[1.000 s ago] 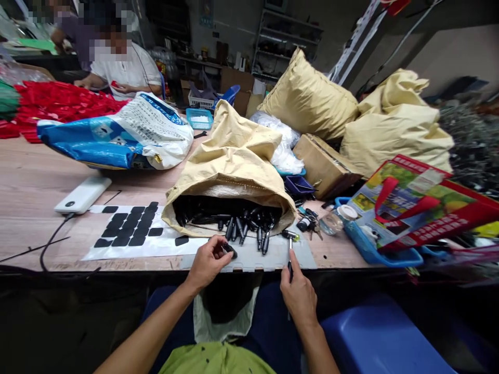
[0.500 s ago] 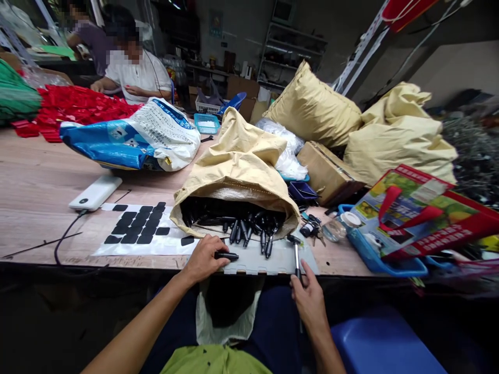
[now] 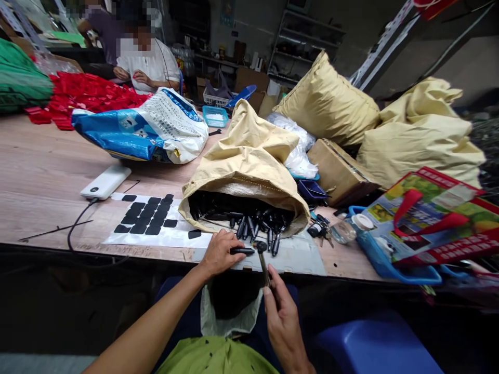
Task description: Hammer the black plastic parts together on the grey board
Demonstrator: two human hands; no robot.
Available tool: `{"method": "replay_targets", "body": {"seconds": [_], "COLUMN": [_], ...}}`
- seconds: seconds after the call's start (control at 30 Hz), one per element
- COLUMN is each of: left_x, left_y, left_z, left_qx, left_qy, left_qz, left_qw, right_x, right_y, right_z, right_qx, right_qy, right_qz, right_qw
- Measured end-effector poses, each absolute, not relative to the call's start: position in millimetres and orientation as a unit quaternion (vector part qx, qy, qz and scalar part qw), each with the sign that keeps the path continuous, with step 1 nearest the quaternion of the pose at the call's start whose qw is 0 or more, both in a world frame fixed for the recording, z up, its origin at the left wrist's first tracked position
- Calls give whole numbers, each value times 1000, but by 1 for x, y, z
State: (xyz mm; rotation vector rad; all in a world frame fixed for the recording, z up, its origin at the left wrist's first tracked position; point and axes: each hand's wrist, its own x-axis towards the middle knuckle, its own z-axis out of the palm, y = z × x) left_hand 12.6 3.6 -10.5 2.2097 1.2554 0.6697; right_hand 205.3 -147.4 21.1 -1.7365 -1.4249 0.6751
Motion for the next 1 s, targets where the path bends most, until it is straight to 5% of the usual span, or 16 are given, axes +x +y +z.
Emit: {"method": "replay_targets", "body": {"seconds": [0.27,0.73,1.0], "left_x": [13,14,11], "left_y": [2,3,4], "left_z": [-6,-8,-12], "left_qx": [808,815,836], "left_qy": [465,470,447], "left_qz": [249,238,234], "left_qw": [262,242,218], "right_x": [198,205,248], "right_y": [-148,-146,-143], "right_z": [3,4,9], "right_qx": [-593,-624,-730], "right_qy": [-677,-640,-532], "right_qz": [210,223,95], "right_qw": [383,388,417]}}
